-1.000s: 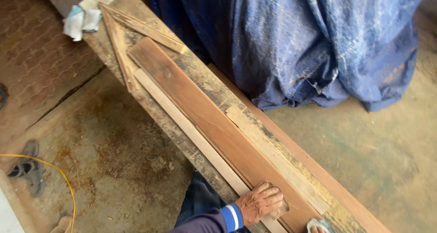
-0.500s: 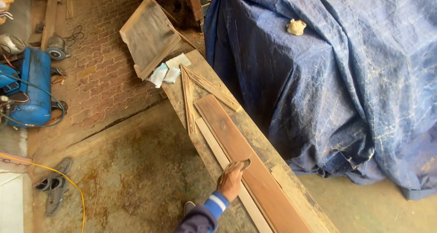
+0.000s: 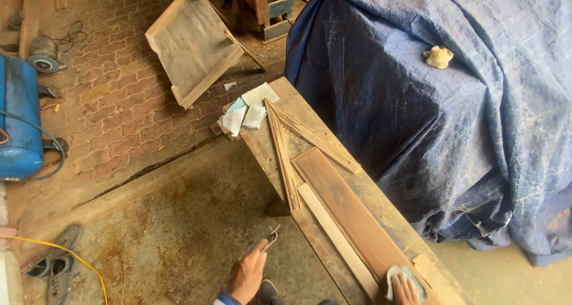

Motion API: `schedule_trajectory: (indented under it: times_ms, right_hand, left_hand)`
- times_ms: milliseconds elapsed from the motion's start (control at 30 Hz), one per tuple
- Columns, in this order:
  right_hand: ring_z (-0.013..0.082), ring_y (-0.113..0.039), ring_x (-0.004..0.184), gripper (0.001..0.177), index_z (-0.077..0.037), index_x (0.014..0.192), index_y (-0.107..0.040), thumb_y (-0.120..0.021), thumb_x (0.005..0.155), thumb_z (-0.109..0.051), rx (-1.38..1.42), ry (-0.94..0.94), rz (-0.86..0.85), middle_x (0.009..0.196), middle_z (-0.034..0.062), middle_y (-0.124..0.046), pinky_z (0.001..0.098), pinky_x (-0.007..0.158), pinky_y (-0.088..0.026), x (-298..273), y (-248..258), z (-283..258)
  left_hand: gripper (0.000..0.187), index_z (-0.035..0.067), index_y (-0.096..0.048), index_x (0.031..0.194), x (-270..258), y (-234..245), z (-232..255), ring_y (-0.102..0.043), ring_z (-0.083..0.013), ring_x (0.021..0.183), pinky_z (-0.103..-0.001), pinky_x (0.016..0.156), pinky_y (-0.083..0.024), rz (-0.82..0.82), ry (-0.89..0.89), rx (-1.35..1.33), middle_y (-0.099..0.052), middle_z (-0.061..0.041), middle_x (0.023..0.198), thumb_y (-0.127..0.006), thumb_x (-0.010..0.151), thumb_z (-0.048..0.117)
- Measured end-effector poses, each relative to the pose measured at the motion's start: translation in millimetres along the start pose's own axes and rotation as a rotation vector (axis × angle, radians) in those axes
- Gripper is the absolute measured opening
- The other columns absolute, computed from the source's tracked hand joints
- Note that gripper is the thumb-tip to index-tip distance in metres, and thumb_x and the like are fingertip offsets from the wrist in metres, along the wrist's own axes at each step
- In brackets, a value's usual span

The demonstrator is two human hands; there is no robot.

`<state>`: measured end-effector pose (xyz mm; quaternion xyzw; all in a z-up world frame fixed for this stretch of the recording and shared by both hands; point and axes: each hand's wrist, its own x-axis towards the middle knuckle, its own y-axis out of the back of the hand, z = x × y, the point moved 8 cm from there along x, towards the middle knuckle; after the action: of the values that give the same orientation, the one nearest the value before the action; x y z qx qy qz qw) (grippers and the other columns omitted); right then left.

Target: Sanding wooden planks and frames using hand-held sandpaper.

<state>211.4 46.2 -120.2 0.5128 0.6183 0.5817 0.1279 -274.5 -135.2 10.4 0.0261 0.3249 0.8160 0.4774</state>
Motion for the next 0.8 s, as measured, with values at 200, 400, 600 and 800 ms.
schedule_trajectory:
  times_ms: [200,400,600,800]
  right_hand:
    - [0.0356,-0.058,0.131,0.061,-0.006,0.119,-0.068,-0.072,0.058,-0.001,0.004,-0.118,-0.119,0.132,0.0165,-0.066,0.0469,0.111,-0.046,131.1,-25.7,-104.2]
    - [0.0312,-0.056,0.135,0.056,-0.011,0.123,-0.068,-0.069,0.069,-0.001,0.032,-0.095,-0.127,0.136,0.0101,-0.065,0.0456,0.115,-0.043,244.4,-86.1,-191.8]
    - [0.0319,-0.055,0.134,0.051,-0.009,0.124,-0.066,-0.068,0.073,-0.005,0.053,-0.087,-0.169,0.137,0.0118,-0.065,0.0460,0.115,-0.041,368.8,-151.0,-269.0]
    - [0.0370,-0.051,0.134,0.053,-0.003,0.129,-0.062,-0.069,0.077,-0.009,0.057,-0.095,-0.257,0.140,0.0178,-0.059,0.0509,0.112,-0.039,421.0,-193.0,-294.2]
  left_hand:
    - [0.048,0.023,-0.056,0.145,34.1,29.2,-20.5,-0.078,-0.0262,0.106,-0.036,0.091,-0.062,-0.123,0.320,-0.024,-0.075,-0.010,0.123,-0.050,0.099,0.034]
    - [0.045,0.013,-0.059,0.141,101.8,21.2,-14.8,-0.066,-0.0313,0.126,-0.039,0.105,-0.053,-0.222,0.122,-0.105,-0.068,-0.015,0.136,-0.052,0.098,0.026]
    - [0.043,0.007,-0.061,0.136,187.7,61.8,27.9,-0.062,-0.0334,0.129,-0.040,0.106,-0.051,-0.233,-0.051,0.032,-0.066,-0.017,0.136,-0.055,0.097,0.023]
    - [0.040,0.002,-0.064,0.132,264.2,68.1,109.6,-0.067,-0.0350,0.122,-0.040,0.100,-0.054,-0.261,-0.224,0.013,-0.070,-0.020,0.130,-0.055,0.098,0.021]
